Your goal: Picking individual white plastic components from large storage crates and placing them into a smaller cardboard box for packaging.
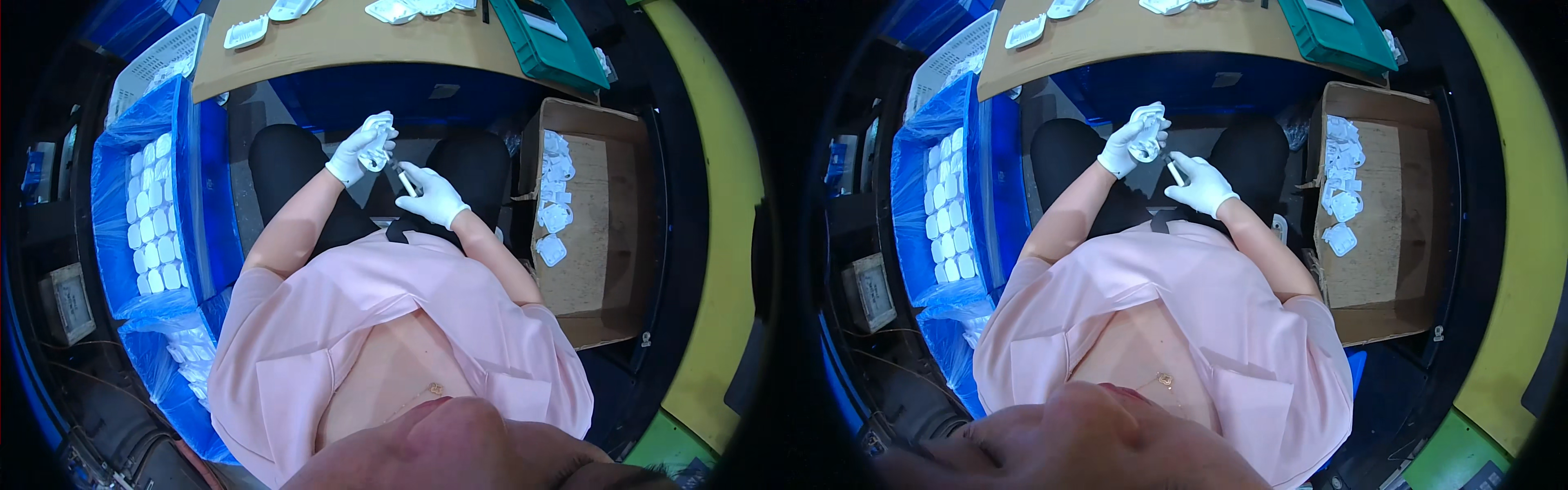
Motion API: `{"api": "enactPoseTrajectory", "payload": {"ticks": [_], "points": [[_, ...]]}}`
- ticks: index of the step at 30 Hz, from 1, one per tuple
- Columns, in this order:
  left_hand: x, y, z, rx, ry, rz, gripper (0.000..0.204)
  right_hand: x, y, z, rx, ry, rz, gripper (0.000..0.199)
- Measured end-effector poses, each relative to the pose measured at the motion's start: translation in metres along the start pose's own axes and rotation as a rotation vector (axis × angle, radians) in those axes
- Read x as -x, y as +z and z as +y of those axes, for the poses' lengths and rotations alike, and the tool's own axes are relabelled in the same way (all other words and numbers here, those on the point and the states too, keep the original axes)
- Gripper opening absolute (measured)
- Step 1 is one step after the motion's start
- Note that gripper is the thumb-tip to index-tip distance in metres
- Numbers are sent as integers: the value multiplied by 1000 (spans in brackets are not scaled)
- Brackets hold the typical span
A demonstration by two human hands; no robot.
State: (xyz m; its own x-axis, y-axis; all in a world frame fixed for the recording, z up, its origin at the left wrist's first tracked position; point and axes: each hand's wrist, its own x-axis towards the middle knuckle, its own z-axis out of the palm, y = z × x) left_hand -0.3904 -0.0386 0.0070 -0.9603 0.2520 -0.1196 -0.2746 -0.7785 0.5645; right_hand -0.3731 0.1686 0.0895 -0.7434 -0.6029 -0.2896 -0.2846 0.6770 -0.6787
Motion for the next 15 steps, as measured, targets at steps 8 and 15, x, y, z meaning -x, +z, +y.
{"api": "enactPoseTrajectory", "payload": {"ticks": [8,15], "points": [[0,-2,9,-235,-17,-44,76,4,-11,-12,264,14,-82,61],[5,12,12,-427,-19,-99,81,0,-6,-8,280,-15,-126,57]]}}
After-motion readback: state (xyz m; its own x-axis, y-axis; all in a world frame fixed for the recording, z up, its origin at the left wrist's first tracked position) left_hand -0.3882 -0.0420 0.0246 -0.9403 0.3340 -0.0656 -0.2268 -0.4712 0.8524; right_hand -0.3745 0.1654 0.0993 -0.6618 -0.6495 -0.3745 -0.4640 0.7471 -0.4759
